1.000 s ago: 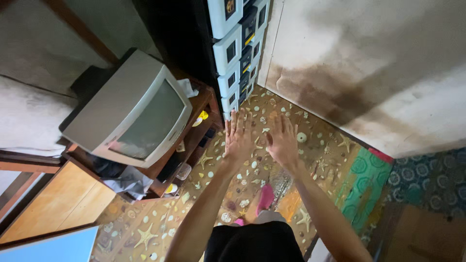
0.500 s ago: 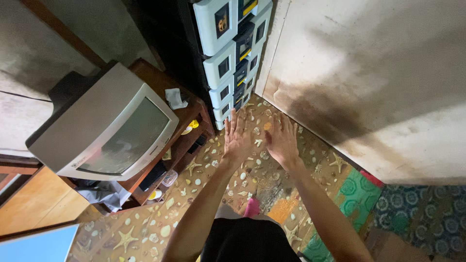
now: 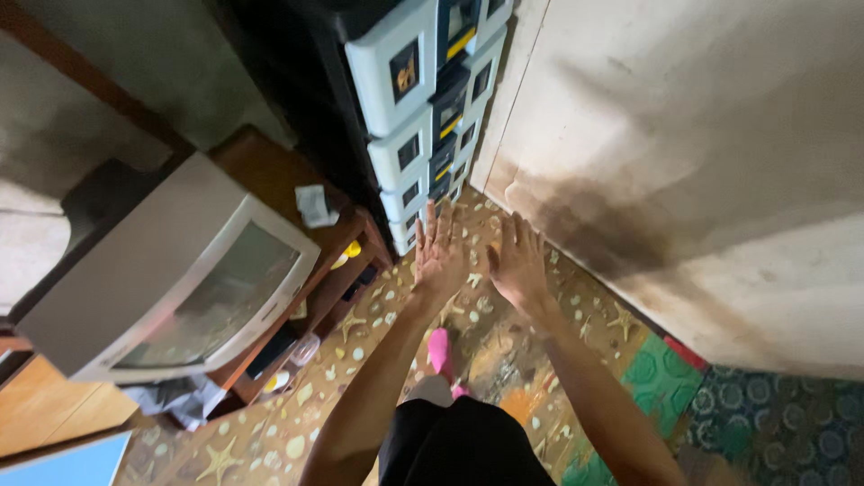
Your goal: The person opens a skylight window, then walks to a plastic storage unit and opens and closes several drawers in sequence.
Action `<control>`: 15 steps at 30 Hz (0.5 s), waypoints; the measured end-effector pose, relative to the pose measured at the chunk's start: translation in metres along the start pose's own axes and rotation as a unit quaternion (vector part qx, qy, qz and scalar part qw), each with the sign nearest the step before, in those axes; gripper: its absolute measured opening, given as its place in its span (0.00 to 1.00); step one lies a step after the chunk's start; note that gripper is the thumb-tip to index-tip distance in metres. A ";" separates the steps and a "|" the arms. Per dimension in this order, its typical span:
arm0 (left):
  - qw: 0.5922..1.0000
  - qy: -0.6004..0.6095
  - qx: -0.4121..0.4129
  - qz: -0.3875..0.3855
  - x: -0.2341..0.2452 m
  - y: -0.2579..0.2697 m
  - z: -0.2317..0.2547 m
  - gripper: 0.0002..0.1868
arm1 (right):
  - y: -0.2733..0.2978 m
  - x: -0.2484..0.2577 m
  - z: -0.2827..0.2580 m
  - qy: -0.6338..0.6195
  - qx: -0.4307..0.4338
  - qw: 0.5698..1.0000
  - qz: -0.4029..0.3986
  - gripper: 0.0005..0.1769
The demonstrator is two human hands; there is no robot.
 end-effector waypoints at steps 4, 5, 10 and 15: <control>0.999 0.032 0.014 0.005 -0.008 -0.034 -0.008 0.39 | -0.031 -0.010 0.011 -0.007 0.003 1.000 -0.004 0.38; 1.000 0.026 0.008 -0.006 -0.012 -0.042 -0.011 0.40 | -0.038 -0.012 0.015 -0.009 -0.003 1.000 -0.007 0.38; 0.998 -0.002 0.005 -0.063 -0.032 -0.076 -0.024 0.41 | -0.079 -0.023 0.020 0.012 0.015 1.000 0.007 0.38; 0.998 0.024 0.020 -0.052 -0.035 -0.095 -0.033 0.38 | -0.095 -0.026 0.025 -0.014 -0.005 1.000 0.017 0.38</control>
Point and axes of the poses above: each hand's wrist, its own y-axis away from the middle knuckle, its own x-axis out of the back of the hand, z = x × y, the point moved 10 cm from there along -y, towards the middle knuckle, and after that the axes turned 6 degrees about z, right-handed, at the moved point
